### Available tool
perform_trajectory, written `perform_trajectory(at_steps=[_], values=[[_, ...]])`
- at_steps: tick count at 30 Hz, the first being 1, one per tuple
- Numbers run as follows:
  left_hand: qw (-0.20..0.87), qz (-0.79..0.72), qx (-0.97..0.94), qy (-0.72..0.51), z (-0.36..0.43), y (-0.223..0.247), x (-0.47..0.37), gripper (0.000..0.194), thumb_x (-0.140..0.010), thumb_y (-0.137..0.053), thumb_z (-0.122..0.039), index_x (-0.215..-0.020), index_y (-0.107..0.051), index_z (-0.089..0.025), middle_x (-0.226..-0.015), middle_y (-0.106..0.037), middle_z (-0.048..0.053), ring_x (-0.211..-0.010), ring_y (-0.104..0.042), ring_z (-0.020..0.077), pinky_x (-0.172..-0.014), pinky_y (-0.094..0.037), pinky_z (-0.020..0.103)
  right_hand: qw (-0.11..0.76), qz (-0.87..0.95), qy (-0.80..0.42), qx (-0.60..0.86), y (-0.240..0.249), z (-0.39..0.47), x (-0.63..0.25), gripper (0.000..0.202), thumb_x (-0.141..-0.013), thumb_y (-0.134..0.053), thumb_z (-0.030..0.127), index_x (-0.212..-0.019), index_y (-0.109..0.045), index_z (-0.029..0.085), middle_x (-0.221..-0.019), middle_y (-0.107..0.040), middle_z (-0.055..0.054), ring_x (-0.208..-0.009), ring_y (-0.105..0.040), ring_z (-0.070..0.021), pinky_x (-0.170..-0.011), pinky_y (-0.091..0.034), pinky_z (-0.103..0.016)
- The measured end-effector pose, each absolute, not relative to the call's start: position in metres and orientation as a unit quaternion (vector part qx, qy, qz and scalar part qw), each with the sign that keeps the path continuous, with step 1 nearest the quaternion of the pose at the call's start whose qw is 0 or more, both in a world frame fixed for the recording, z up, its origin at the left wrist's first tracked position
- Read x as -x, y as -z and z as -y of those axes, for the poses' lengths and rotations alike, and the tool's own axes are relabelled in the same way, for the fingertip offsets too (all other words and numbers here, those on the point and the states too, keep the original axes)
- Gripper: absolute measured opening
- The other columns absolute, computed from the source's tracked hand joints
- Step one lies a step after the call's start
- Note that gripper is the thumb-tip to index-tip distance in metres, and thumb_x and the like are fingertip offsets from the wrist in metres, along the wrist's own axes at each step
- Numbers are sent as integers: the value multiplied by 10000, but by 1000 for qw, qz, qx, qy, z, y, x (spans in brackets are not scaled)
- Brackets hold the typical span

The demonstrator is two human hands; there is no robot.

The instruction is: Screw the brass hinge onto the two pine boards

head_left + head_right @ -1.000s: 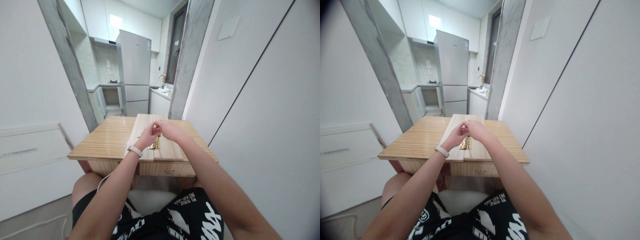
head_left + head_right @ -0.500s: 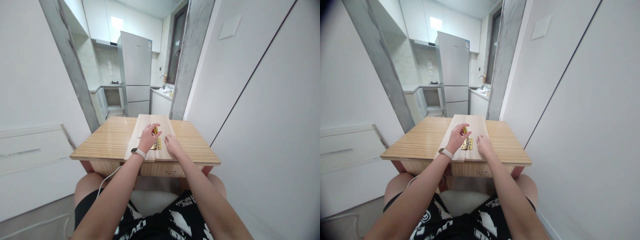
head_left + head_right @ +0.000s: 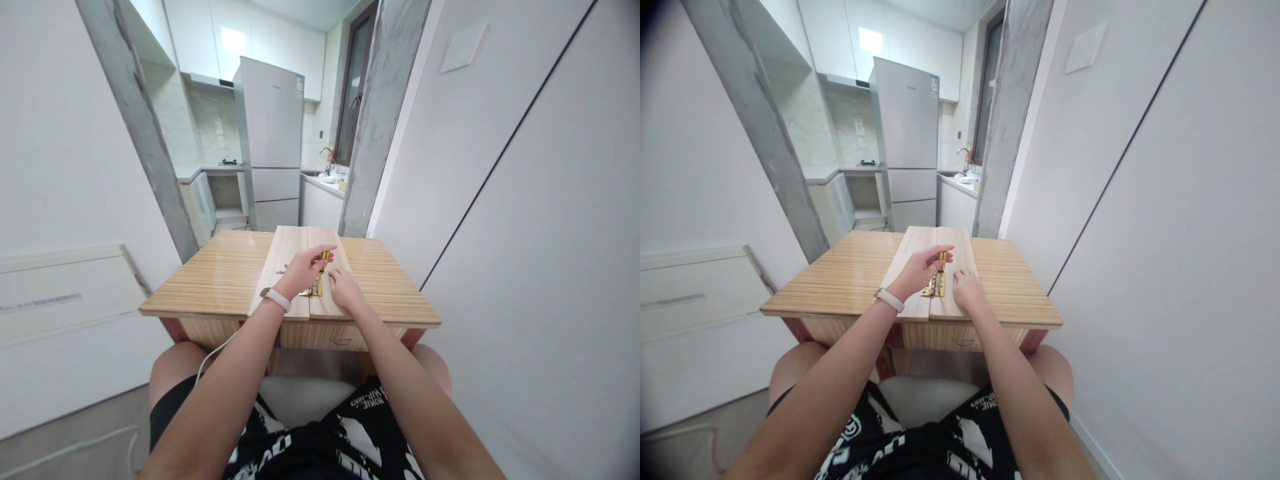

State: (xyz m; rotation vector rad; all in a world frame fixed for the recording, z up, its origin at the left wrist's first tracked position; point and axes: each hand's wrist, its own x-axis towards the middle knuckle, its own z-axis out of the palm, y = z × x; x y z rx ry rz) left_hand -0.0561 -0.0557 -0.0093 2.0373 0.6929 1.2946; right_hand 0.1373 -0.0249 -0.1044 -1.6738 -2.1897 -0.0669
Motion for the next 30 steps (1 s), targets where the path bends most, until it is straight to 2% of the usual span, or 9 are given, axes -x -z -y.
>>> perform_trajectory(at_steps=[7, 11, 13, 16, 18, 23, 30], values=[[180, -335, -762, -524, 58, 8, 60, 321, -952, -713, -207, -1259, -786, -268, -1082, -766, 56, -914, -729, 156, -793, -637, 271, 184, 773, 15, 607, 100, 30, -135, 407, -1105, -370, 270, -1337, -697, 195, -1324, -693, -148, -1272, -559, -252, -1146, -345, -363], [149, -349, -770, -513, 59, 5, 64, 315, -941, -755, -265, -1255, -783, -269, -1025, -716, 45, -841, -698, 140, -779, -632, 270, 189, 771, 13, 608, 101, 29, -135, 402, -1111, -359, 275, -1314, -699, 201, -1317, -694, -135, -1274, -562, -235, -1145, -348, -345], [174, -330, -783, -497, 59, 4, 65, 369, -988, -685, -251, -1353, -729, -269, -1146, -727, 67, -934, -725, 154, -823, -635, 277, 189, 772, 13, 607, 101, 28, -136, 398, -1112, -358, 279, -1297, -702, 201, -1309, -695, -131, -1278, -561, -229, -1148, -345, -337], [220, -295, -793, -486, 58, 3, 65, 438, -1034, -547, -181, -1452, -655, -253, -1381, -704, 100, -1212, -709, 196, -993, -607, 320, 185, 773, 15, 607, 101, 29, -136, 388, -1110, -371, 287, -1285, -704, 196, -1308, -696, -136, -1280, -560, -229, -1147, -343, -335], [247, -292, -781, -494, 57, 4, 63, 432, -1028, -524, -159, -1427, -671, -235, -1394, -717, 102, -1282, -687, 209, -1071, -574, 350, 184, 773, 16, 607, 100, 29, -136, 385, -1109, -373, 286, -1284, -705, 198, -1310, -697, -137, -1277, -560, -232, -1143, -346, -340], [304, -290, -744, -520, 56, 8, 57, 407, -982, -604, -151, -1370, -700, -229, -1145, -804, 84, -1077, -768, 194, -969, -623, 350, 189, 770, 17, 610, 98, 31, -134, 398, -1102, -375, 270, -1319, -702, 202, -1313, -696, -139, -1272, -558, -250, -1145, -351, -363], [185, -343, -748, -537, 59, 3, 58, 289, -909, -775, -236, -1198, -793, -239, -1089, -757, 63, -891, -728, 157, -791, -645, 283, 181, 769, 16, 612, 96, 33, -133, 391, -1079, -424, 252, -1365, -687, 205, -1305, -703, -144, -1281, -549, -269, -1151, -344, -379]])
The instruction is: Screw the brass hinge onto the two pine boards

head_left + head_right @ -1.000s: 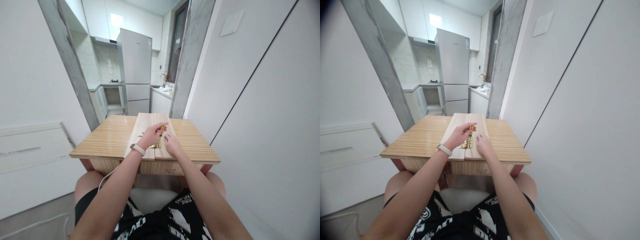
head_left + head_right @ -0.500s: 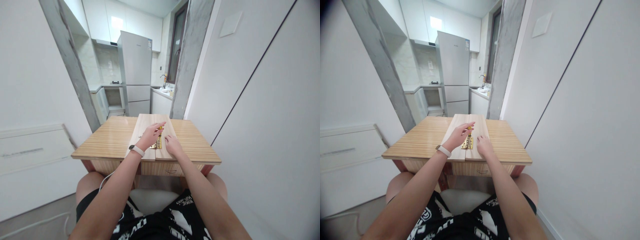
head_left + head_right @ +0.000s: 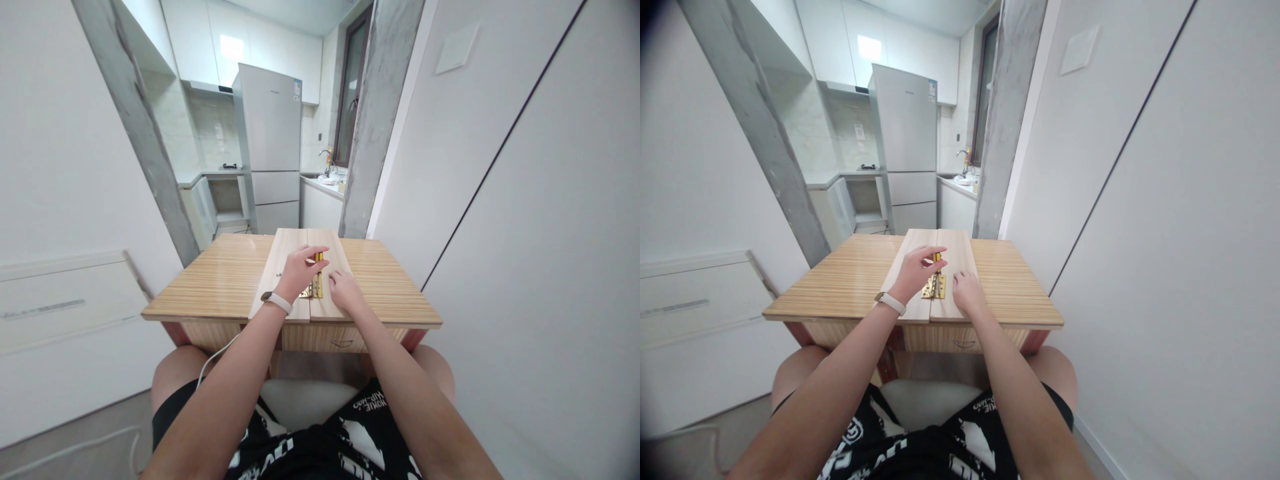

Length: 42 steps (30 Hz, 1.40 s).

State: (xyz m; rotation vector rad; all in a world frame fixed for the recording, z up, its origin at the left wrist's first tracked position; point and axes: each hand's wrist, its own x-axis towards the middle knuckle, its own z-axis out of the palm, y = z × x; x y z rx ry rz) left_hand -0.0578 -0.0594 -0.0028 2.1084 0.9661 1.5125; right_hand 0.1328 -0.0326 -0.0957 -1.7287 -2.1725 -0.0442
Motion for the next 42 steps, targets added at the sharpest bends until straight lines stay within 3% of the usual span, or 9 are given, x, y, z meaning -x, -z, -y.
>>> perform_trajectory(at_steps=[2, 10, 16, 23, 25, 29, 31, 35, 42], values=[[184, -338, -759, -525, 59, 2, 57, 312, -921, -770, -250, -1232, -783, -242, -1092, -748, 61, -892, -723, 154, -814, -648, 291, 182, 769, 13, 613, 96, 33, -133, 388, -1081, -424, 256, -1364, -686, 207, -1314, -698, -144, -1280, -550, -270, -1150, -344, -384], [281, -281, -780, -483, 58, 2, 51, 415, -1040, -531, -173, -1435, -653, -200, -1365, -736, 118, -1258, -698, 205, -1112, -549, 383, 185, 768, 6, 613, 97, 31, -133, 380, -1091, -423, 276, -1347, -696, 214, -1309, -697, -143, -1263, -563, -263, -1143, -355, -380], [329, -267, -750, -508, 58, 1, 51, 382, -1004, -572, -174, -1362, -704, -196, -1188, -789, 100, -1121, -747, 189, -976, -606, 333, 190, 766, 7, 614, 99, 31, -133, 387, -1094, -415, 280, -1353, -693, 210, -1321, -694, -146, -1274, -560, -265, -1147, -350, -379], [195, -336, -750, -535, 60, -2, 54, 252, -920, -750, -262, -1159, -827, -251, -1018, -716, 55, -880, -698, 155, -800, -625, 286, 196, 767, 13, 611, 102, 29, -135, 395, -1101, -384, 287, -1299, -716, 205, -1284, -709, -134, -1264, -567, -247, -1147, -354, -360], [197, -329, -762, -522, 59, -3, 57, 282, -933, -732, -255, -1203, -812, -252, -1067, -712, 62, -897, -703, 156, -815, -627, 291, 199, 767, 16, 610, 103, 28, -135, 390, -1102, -387, 294, -1281, -720, 203, -1278, -709, -130, -1258, -572, -241, -1143, -359, -351], [235, -285, -789, -492, 59, -3, 60, 400, -1016, -540, -163, -1365, -724, -229, -1324, -723, 104, -1175, -705, 193, -1018, -593, 349, 205, 767, 19, 608, 104, 28, -136, 381, -1100, -396, 297, -1276, -720, 202, -1284, -709, -133, -1265, -570, -246, -1141, -362, -353], [254, -280, -785, -490, 58, -1, 59, 418, -1023, -502, -141, -1379, -707, -215, -1314, -748, 102, -1222, -697, 197, -1082, -565, 375, 201, 767, 17, 609, 103, 29, -136, 383, -1100, -391, 290, -1279, -719, 205, -1291, -707, -135, -1269, -567, -249, -1141, -361, -358], [290, -288, -761, -504, 56, 3, 56, 360, -1000, -563, -151, -1306, -744, -208, -1168, -793, 81, -1058, -745, 177, -981, -611, 341, 202, 771, 20, 604, 102, 30, -135, 388, -1104, -377, 279, -1271, -718, 201, -1290, -703, -136, -1270, -564, -244, -1147, -356, -356], [206, -339, -741, -542, 57, -1, 55, 276, -899, -767, -226, -1171, -815, -240, -1038, -724, 45, -807, -698, 126, -767, -633, 264, 204, 768, 23, 606, 103, 29, -135, 368, -1102, -402, 292, -1262, -721, 203, -1280, -706, -133, -1263, -572, -245, -1145, -362, -355]])
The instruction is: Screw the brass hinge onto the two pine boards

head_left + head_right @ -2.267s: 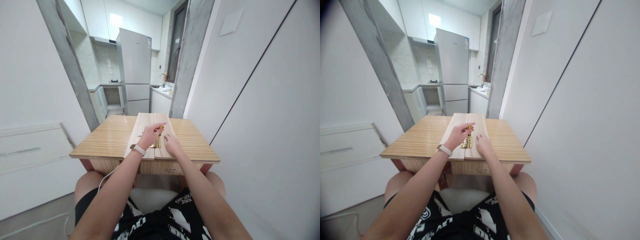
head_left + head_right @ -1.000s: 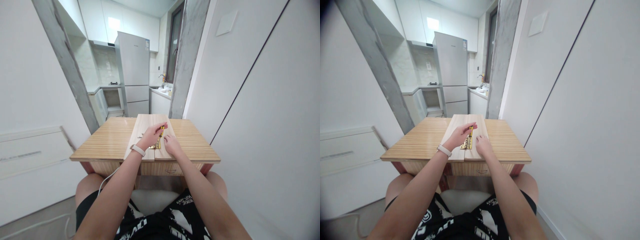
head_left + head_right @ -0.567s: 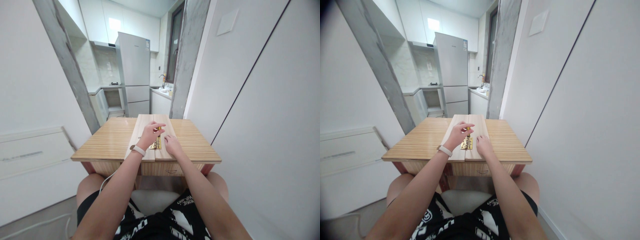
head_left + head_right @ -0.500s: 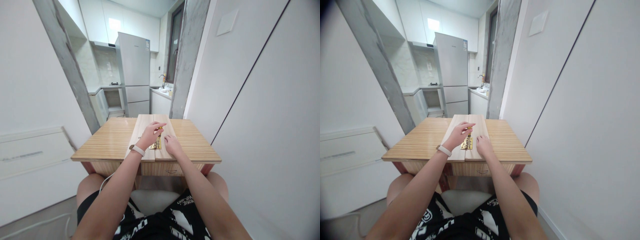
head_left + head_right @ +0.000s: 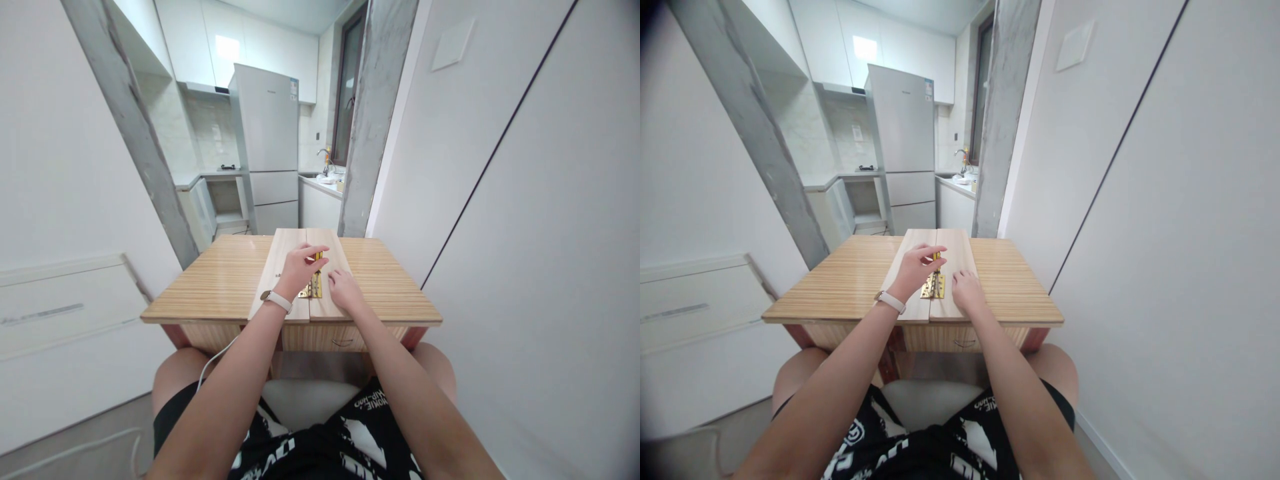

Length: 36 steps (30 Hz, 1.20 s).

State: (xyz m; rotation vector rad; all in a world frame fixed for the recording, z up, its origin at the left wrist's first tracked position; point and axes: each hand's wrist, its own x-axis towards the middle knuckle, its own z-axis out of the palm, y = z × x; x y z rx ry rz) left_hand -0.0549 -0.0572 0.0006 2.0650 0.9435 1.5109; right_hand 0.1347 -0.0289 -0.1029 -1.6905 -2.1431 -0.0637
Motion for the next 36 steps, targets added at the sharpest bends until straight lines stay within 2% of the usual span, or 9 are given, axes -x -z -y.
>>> perform_trajectory(at_steps=[2, 6, 9, 14, 19, 22, 26, 29, 36], values=[[207, -332, -750, -533, 58, -2, 55, 284, -904, -766, -243, -1185, -810, -236, -1054, -716, 50, -816, -697, 128, -788, -641, 274, 205, 769, 24, 605, 103, 29, -135, 372, -1103, -397, 289, -1267, -720, 202, -1283, -705, -135, -1265, -572, -245, -1146, -359, -356], [242, -291, -776, -505, 59, -3, 56, 355, -998, -604, -186, -1324, -737, -225, -1304, -730, 98, -1145, -713, 190, -1008, -609, 343, 205, 770, 25, 603, 102, 30, -135, 375, -1104, -384, 279, -1247, -722, 199, -1271, -707, -132, -1263, -571, -240, -1145, -355, -350], [277, -283, -777, -489, 59, -1, 55, 386, -1024, -532, -163, -1367, -698, -220, -1344, -742, 103, -1241, -694, 203, -1110, -554, 389, 207, 772, 29, 600, 103, 30, -136, 373, -1102, -383, 274, -1240, -721, 196, -1274, -706, -134, -1260, -569, -241, -1140, -355, -350], [295, -280, -756, -512, 57, 1, 55, 370, -1003, -552, -152, -1340, -698, -201, -1150, -779, 92, -1066, -745, 182, -950, -609, 332, 205, 772, 32, 601, 103, 29, -136, 377, -1102, -378, 281, -1209, -729, 193, -1256, -712, -135, -1233, -577, -249, -1133, -356, -357], [190, -338, -755, -528, 58, -1, 57, 160, -931, -725, -228, -1075, -796, -229, -1047, -709, 53, -905, -698, 152, -804, -607, 274, 194, 771, 26, 606, 103, 28, -136, 380, -1107, -374, 295, -1213, -725, 199, -1272, -708, -134, -1248, -574, -244, -1135, -355, -351], [198, -334, -761, -520, 59, -2, 58, 194, -928, -745, -257, -1112, -799, -230, -1087, -702, 68, -914, -702, 160, -827, -617, 292, 193, 769, 27, 609, 103, 29, -135, 390, -1111, -359, 300, -1217, -723, 204, -1273, -708, -131, -1248, -575, -243, -1135, -356, -352], [277, -280, -773, -498, 58, -1, 61, 364, -1023, -581, -218, -1366, -702, -230, -1353, -704, 123, -1231, -691, 217, -1011, -591, 351, 195, 771, 34, 606, 103, 30, -135, 388, -1106, -368, 299, -1227, -723, 200, -1280, -708, -135, -1244, -574, -250, -1139, -352, -357], [326, -249, -774, -483, 57, 0, 65, 406, -1038, -551, -215, -1431, -654, -208, -1401, -704, 143, -1341, -653, 239, -1124, -533, 411, 194, 771, 35, 606, 102, 30, -135, 387, -1106, -366, 294, -1227, -722, 203, -1274, -710, -132, -1237, -575, -250, -1137, -351, -361], [313, -288, -731, -533, 55, 4, 62, 285, -955, -698, -236, -1234, -751, -213, -1099, -789, 81, -1002, -760, 191, -900, -617, 332, 194, 769, 26, 609, 104, 28, -136, 361, -1105, -388, 304, -1205, -720, 208, -1283, -703, -130, -1234, -568, -250, -1130, -351, -360]])
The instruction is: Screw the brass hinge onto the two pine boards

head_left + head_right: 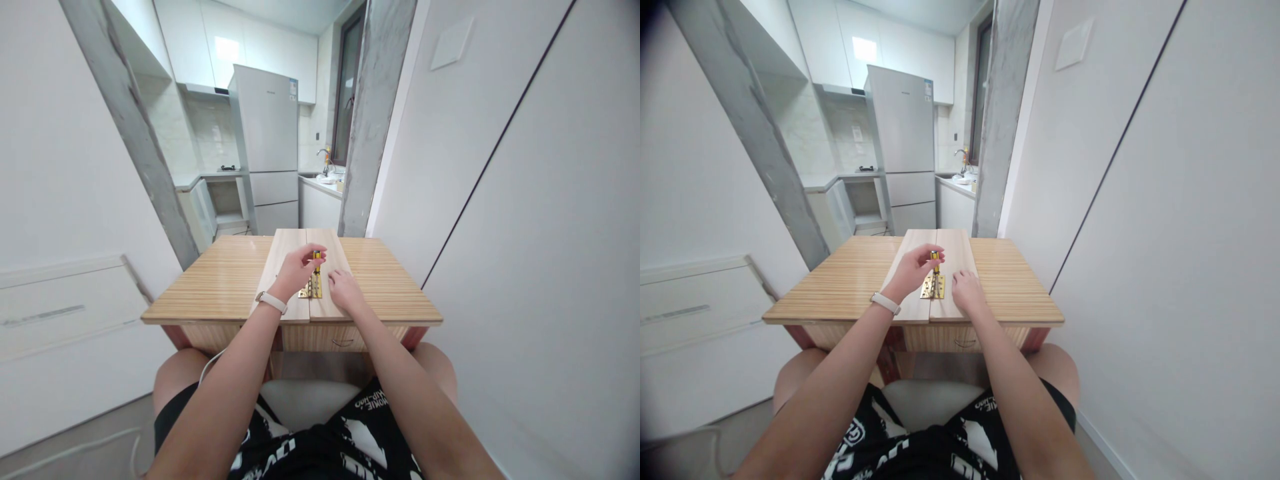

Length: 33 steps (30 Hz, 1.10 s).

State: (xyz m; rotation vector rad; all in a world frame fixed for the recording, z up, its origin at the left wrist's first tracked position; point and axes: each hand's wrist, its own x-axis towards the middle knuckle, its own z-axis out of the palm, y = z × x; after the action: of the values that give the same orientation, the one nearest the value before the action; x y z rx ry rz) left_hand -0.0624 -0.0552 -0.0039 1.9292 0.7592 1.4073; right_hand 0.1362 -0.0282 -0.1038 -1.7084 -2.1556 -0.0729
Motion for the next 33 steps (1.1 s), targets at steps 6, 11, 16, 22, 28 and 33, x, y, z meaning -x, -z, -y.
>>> perform_trajectory(at_steps=[6, 11, 16, 22, 28, 33], values=[[225, -313, -755, -530, 57, 2, 54, 286, -913, -767, -270, -1194, -806, -234, -1105, -774, 69, -937, -737, 176, -839, -637, 303, 202, 771, 32, 603, 106, 26, -137, 374, -1104, -381, 294, -1225, -723, 204, -1270, -709, -131, -1249, -571, -248, -1143, -351, -359], [262, -287, -773, -501, 56, 4, 51, 405, -1024, -547, -183, -1397, -696, -229, -1351, -741, 96, -1205, -707, 201, -1031, -589, 353, 197, 769, 20, 608, 106, 26, -137, 373, -1101, -393, 302, -1272, -712, 214, -1292, -701, -132, -1273, -560, -250, -1149, -355, -369], [302, -275, -746, -526, 56, 6, 50, 363, -998, -576, -160, -1330, -711, -214, -1181, -792, 95, -1111, -746, 192, -983, -604, 352, 202, 768, 21, 607, 106, 28, -137, 384, -1103, -378, 303, -1275, -711, 220, -1292, -699, -134, -1272, -558, -254, -1151, -355, -379], [208, -320, -739, -556, 58, 4, 50, 227, -888, -777, -234, -1112, -817, -234, -1065, -741, 63, -876, -721, 154, -785, -624, 280, 202, 766, 21, 610, 107, 26, -137, 375, -1103, -389, 323, -1247, -718, 217, -1290, -702, -129, -1268, -558, -250, -1146, -358, -371], [258, -289, -762, -519, 58, 4, 55, 382, -993, -600, -180, -1346, -732, -242, -1351, -724, 95, -1201, -705, 199, -1027, -596, 340, 201, 764, 22, 613, 106, 26, -137, 382, -1103, -388, 323, -1281, -709, 217, -1303, -697, -125, -1274, -554, -245, -1146, -356, -361], [302, -291, -752, -508, 57, 6, 56, 383, -999, -558, -156, -1341, -719, -216, -1230, -777, 100, -1124, -734, 198, -1019, -599, 364, 195, 764, 17, 614, 104, 29, -136, 379, -1101, -387, 311, -1282, -708, 219, -1309, -695, -127, -1280, -552, -244, -1146, -354, -362]])
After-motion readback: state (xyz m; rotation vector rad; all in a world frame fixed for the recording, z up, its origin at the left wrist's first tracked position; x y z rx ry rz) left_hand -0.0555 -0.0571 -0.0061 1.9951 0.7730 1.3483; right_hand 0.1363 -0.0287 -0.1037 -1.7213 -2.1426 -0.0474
